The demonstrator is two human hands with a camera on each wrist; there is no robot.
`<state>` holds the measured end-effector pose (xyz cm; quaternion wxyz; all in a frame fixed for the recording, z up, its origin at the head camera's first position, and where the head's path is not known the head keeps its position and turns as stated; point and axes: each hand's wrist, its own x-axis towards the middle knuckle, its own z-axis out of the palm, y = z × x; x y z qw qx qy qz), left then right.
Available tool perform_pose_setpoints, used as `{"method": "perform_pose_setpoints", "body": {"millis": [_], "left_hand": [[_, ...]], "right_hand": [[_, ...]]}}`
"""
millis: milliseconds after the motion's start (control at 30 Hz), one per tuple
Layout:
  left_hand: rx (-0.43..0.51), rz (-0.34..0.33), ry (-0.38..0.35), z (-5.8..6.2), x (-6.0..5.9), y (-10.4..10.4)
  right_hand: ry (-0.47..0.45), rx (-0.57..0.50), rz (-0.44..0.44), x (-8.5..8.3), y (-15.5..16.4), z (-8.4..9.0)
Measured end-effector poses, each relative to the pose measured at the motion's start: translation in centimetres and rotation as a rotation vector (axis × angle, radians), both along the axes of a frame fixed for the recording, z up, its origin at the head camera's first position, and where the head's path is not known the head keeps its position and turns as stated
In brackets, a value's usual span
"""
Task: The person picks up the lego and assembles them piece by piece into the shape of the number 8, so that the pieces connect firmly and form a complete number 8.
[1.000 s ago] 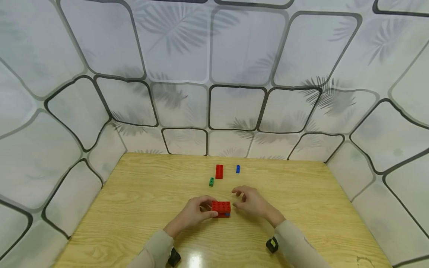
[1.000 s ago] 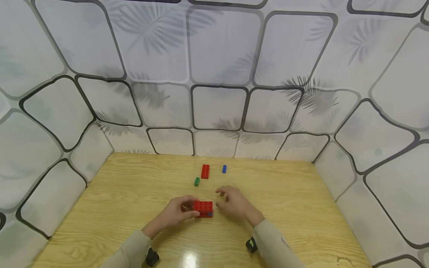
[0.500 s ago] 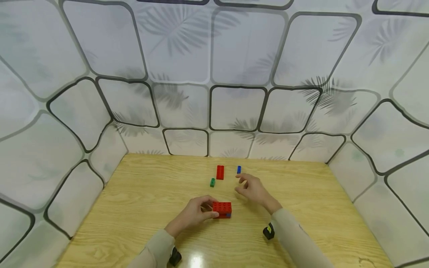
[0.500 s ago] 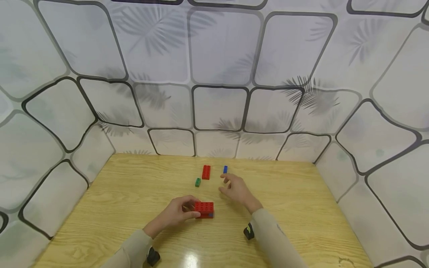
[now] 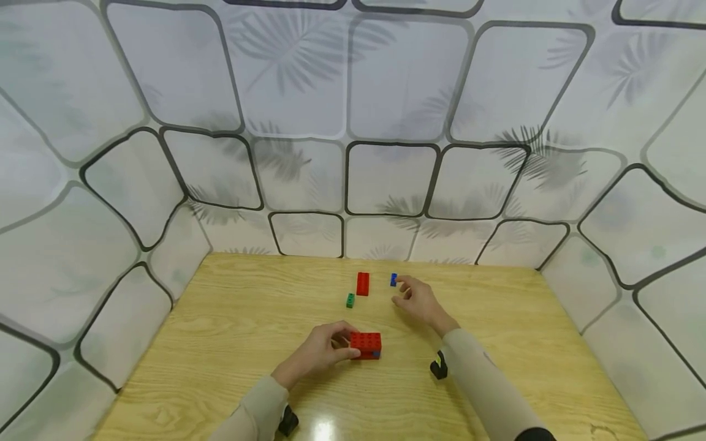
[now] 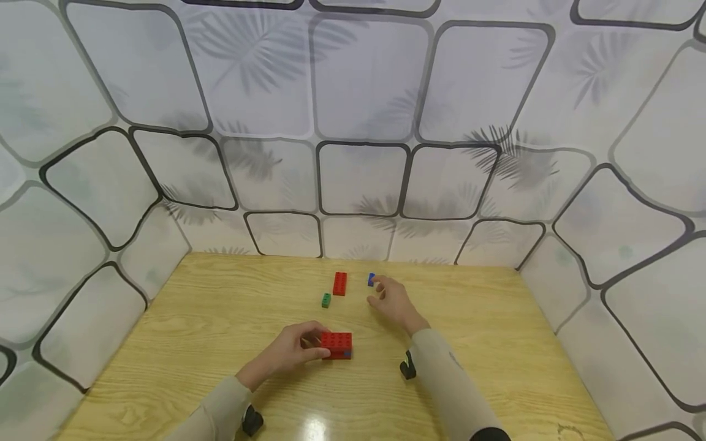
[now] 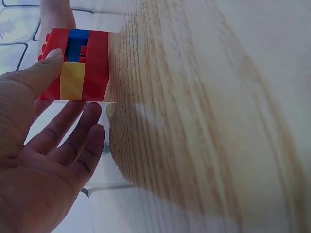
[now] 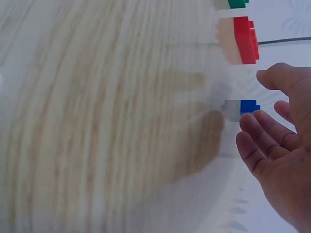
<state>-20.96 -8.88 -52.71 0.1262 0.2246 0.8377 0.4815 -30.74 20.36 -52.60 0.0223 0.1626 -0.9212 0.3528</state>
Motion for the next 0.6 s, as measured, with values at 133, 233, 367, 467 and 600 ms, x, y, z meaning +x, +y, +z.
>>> {"method": "perform_pose_setpoints", "body": {"millis": [133,233,367,467,600], "left_hand": [[-0.002,-0.003,0.001,0.1,-0.1,0.0],[-0.006,-0.006,-0.002,0.0,-0.1,0.0],[-0.009,-0.007,-0.011,0.0,-0.2,0.0],[-0.010,-0.008,-0.018,0.0,-0.3,0.0],[-0.014,-0.005,-0.019,0.1,-0.3,0.1]], "right_hand": [[-0.056,-0.015,-0.032,-0.5,0.0,-0.5],[-0.089,-0.044,-0.060,-0.9,0.0,-0.8],[-0.114,-0.066,-0.091,-1.4,-0.1,-0.7],[-0.122,-0.059,-0.095,-1.8,-0.2,-0.7],[-0.127,-0.058,-0.104,-2.2,-0.2,-0.6]]}}
